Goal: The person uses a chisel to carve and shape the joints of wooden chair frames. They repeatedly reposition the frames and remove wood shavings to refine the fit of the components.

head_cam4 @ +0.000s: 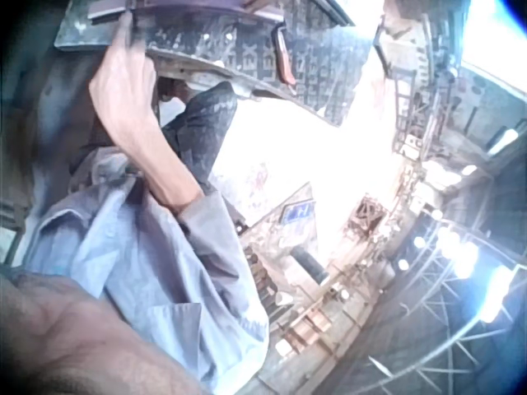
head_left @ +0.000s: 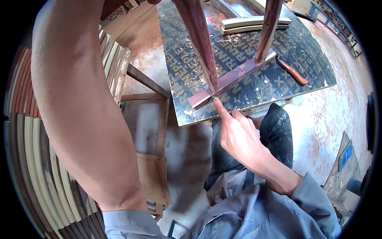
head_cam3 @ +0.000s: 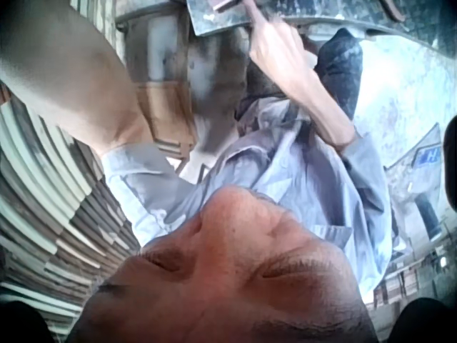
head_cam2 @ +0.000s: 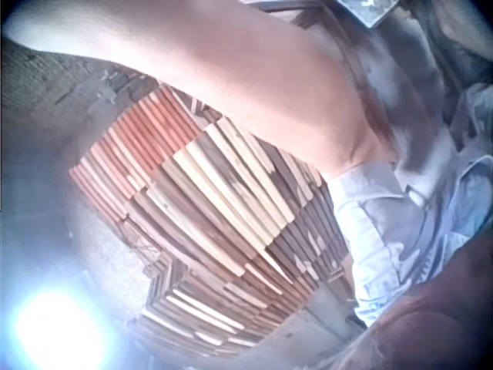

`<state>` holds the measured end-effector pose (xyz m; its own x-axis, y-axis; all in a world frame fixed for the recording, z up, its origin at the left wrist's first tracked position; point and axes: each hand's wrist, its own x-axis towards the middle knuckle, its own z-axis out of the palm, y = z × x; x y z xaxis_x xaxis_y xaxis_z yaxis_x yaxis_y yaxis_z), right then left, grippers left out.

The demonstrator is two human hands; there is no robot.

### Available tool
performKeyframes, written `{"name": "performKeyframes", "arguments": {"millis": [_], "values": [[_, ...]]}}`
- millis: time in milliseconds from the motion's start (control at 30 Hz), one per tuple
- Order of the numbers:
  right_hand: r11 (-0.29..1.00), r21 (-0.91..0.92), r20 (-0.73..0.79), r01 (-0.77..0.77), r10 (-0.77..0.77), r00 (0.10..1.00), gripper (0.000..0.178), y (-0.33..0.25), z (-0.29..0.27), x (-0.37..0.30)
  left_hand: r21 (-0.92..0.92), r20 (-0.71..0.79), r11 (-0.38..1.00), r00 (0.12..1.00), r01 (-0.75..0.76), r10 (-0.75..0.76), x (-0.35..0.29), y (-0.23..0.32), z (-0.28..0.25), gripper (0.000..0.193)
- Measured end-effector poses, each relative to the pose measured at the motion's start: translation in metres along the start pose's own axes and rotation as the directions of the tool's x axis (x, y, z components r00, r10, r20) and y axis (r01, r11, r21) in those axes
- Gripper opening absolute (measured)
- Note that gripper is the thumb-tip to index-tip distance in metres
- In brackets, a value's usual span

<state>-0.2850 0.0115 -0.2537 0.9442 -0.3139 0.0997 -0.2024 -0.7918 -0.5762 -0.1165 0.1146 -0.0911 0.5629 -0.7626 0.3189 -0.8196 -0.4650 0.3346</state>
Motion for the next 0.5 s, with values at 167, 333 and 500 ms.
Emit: {"name": "performKeyframes", "arguments": {"millis": [167,333,500], "values": [[0.999,-0.024,0.022,-0.044,0.044,0.999,0.069,0.003,-0.002,-0.017,-0.06,0.007,0.998,1.0,-0.023,0.023,-0.008,-0.006,0.017,0.048],[1.0,-0.008,-0.009,-0.013,0.013,1.0,0.068,-0.001,0.001,-0.004,-0.071,-0.008,0.997,1.0,-0.016,0.016,-0.016,-0.011,0.016,0.048],[0.999,-0.005,0.064,-0.043,0.043,0.997,0.072,-0.001,-0.005,-0.007,-0.099,-0.012,0.995,1.0,-0.016,0.015,-0.025,-0.015,0.024,0.047]]}}
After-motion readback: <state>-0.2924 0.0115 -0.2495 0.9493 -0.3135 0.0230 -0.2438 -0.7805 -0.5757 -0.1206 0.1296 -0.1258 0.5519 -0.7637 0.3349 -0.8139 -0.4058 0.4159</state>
